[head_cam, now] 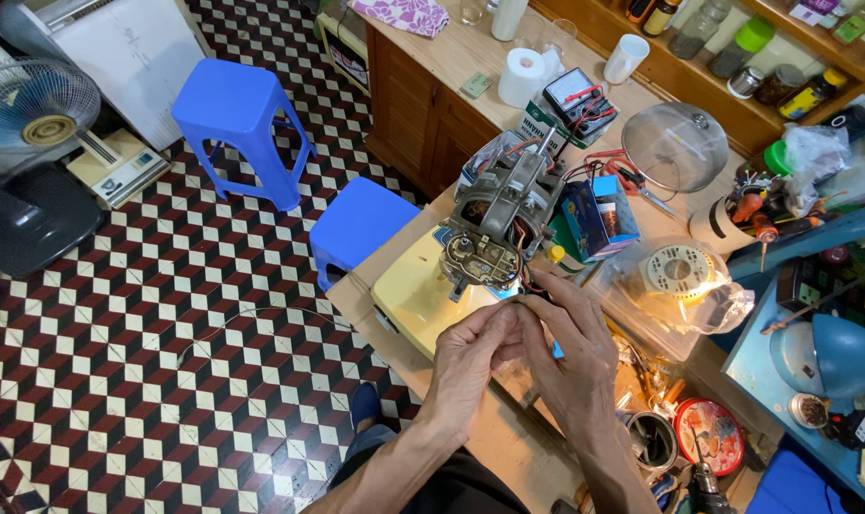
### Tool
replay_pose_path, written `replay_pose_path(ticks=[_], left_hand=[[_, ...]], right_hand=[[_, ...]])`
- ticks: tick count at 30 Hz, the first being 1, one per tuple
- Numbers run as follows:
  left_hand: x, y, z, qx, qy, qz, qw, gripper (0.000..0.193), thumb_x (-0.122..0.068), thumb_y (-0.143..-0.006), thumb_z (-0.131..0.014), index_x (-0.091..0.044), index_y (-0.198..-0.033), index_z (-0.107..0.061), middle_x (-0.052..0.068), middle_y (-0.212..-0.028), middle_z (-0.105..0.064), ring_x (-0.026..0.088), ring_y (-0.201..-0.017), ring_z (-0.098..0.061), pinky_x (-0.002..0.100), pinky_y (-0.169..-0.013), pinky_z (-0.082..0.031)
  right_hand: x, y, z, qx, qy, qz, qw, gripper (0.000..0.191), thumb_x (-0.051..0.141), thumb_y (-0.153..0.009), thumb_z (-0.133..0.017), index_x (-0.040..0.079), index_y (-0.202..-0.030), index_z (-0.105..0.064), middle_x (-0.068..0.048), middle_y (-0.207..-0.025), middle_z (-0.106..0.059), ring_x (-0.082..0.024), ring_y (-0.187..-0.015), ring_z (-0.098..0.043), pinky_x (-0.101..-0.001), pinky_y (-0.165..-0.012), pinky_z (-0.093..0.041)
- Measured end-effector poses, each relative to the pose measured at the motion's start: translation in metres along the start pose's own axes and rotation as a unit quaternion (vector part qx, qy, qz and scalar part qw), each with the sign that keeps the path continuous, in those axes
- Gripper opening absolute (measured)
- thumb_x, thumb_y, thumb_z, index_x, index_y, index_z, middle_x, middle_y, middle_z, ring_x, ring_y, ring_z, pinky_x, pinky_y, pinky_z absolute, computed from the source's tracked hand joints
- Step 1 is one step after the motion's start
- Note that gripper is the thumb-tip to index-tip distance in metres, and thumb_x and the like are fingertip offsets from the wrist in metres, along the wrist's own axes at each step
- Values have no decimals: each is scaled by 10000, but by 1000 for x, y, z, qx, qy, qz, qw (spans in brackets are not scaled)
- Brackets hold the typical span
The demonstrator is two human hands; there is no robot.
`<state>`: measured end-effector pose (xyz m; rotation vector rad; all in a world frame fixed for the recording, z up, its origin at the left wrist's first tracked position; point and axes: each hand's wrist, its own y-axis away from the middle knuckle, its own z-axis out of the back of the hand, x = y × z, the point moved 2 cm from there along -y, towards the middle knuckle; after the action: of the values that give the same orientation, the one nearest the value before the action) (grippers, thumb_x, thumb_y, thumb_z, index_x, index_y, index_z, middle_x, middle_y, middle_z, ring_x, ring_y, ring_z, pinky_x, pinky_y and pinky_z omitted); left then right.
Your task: The person uses a screwdriver and pliers to adjust and tighten components on a motor assembly clamped to a workbench. They then remove the assembly, inspect it, and handle a small blue plastic container and a small metal part before placing the assembly back on the bench.
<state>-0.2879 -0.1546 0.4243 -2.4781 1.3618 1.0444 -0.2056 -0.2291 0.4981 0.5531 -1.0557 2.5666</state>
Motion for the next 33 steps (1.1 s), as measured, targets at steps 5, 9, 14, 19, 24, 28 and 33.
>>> replay_pose_path(ticks=[5,9,14,19,24,28,33], left_hand=[[-12,6,-8,16,-17,3,1000,363,-222,-1030,-587,17,-1288,-680,111,-1087,-757,175,-982,-738,331,-930,-604],[-18,13,-9,51,-45,2,998,384,-240,-1047,-549,7,-1318,-660,103,-1101,-754,168,-1012,-742,316,-955,-604],[-18,14,-3,76,-13,-3,997,391,-233,-1067,-582,67,-1302,-669,126,-1066,-742,194,-961,-728,335,-927,-612],[-20,15,8,47,51,69,995,356,-214,-997,-654,55,-1226,-697,124,-1029,-762,189,-916,-752,326,-896,-621],[-21,19,10,14,122,90,988,281,-197,-976,-688,5,-1169,-716,70,-979,-756,139,-882,-723,297,-819,-604],[-21,22,9,11,139,62,988,259,-207,-995,-692,17,-1124,-711,69,-958,-747,138,-903,-715,306,-851,-610],[-26,26,3,0,62,21,998,257,-198,-966,-701,23,-1095,-718,100,-969,-760,168,-899,-740,332,-862,-614]], right_hand=[[4,3,1,-4,-6,-51,999,188,-3,-874,-750,3,-1056,-703,-117,-1281,-688,-272,-1172,-689,-367,-962,-553],[3,7,5,14,9,-70,997,191,14,-906,-743,19,-1094,-713,-121,-1287,-694,-246,-1155,-704,-355,-951,-564],[3,11,10,67,19,-64,996,319,39,-860,-755,56,-1176,-723,-149,-1342,-659,-274,-1175,-685,-375,-946,-557],[13,13,17,78,1,-76,994,350,35,-872,-740,91,-1217,-724,-129,-1346,-636,-282,-1205,-682,-367,-946,-567],[30,15,6,50,9,-104,993,303,59,-897,-736,84,-1198,-726,-132,-1252,-620,-208,-998,-710,-306,-816,-600],[41,15,2,16,25,-81,996,280,78,-908,-746,54,-1185,-720,-138,-1216,-617,-244,-1027,-694,-333,-840,-581],[44,11,11,32,29,-98,994,254,72,-933,-719,47,-1185,-712,-142,-1234,-628,-275,-1115,-668,-355,-895,-557]])
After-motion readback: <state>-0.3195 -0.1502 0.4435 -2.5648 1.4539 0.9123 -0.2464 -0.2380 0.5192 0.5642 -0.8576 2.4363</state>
